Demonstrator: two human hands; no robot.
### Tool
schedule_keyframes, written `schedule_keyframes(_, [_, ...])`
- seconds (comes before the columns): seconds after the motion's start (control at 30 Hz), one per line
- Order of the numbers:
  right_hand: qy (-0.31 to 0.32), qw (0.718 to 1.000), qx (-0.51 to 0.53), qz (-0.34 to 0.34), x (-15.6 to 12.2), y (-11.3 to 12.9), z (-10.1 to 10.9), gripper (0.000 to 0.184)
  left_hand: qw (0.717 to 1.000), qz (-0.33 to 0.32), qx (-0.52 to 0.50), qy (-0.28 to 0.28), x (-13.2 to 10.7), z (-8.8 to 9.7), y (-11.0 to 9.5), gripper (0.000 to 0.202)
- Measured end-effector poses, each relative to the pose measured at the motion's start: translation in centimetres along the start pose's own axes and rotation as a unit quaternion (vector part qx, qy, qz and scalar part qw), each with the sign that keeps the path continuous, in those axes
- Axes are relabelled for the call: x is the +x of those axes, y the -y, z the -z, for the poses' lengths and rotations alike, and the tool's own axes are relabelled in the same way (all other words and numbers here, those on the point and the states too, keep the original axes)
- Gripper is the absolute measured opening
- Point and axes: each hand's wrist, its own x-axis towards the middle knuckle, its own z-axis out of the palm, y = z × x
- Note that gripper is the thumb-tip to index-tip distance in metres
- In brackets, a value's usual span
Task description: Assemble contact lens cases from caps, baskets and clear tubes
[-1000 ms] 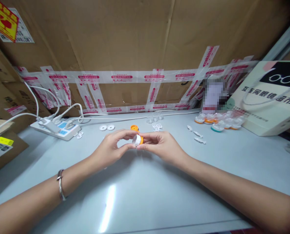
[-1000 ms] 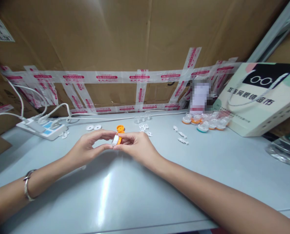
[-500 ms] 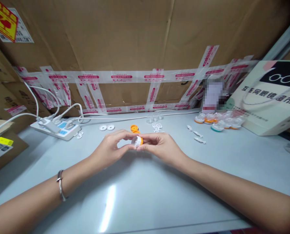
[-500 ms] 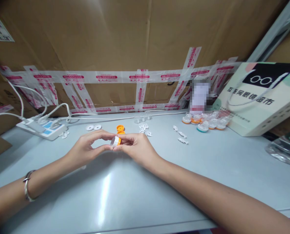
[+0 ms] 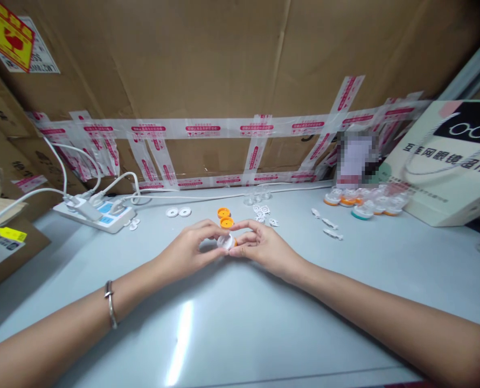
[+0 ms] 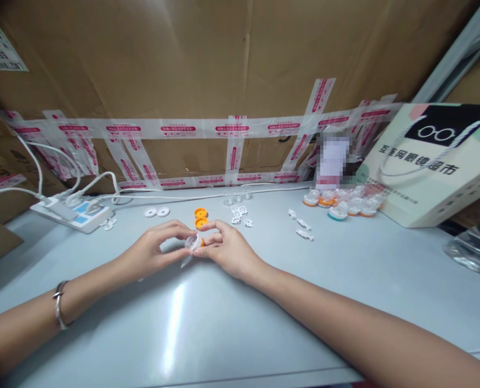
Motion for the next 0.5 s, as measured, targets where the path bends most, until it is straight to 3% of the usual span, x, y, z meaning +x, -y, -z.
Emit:
schedule_keyframes(0.23, [0.041,0.99,0.118,-0.071,0.11,-0.63,0.45,0.048,0.996,0.045,-0.066,0.026,0.01,-0.93,0.16,0.024])
schedule_keyframes(0.5, [0.052,0.993,0.09,-0.059,-0.06,-0.19,0.48,0.047,0.995,0.064,-0.075,0.023,0.08,-0.97,-0.42,0.023])
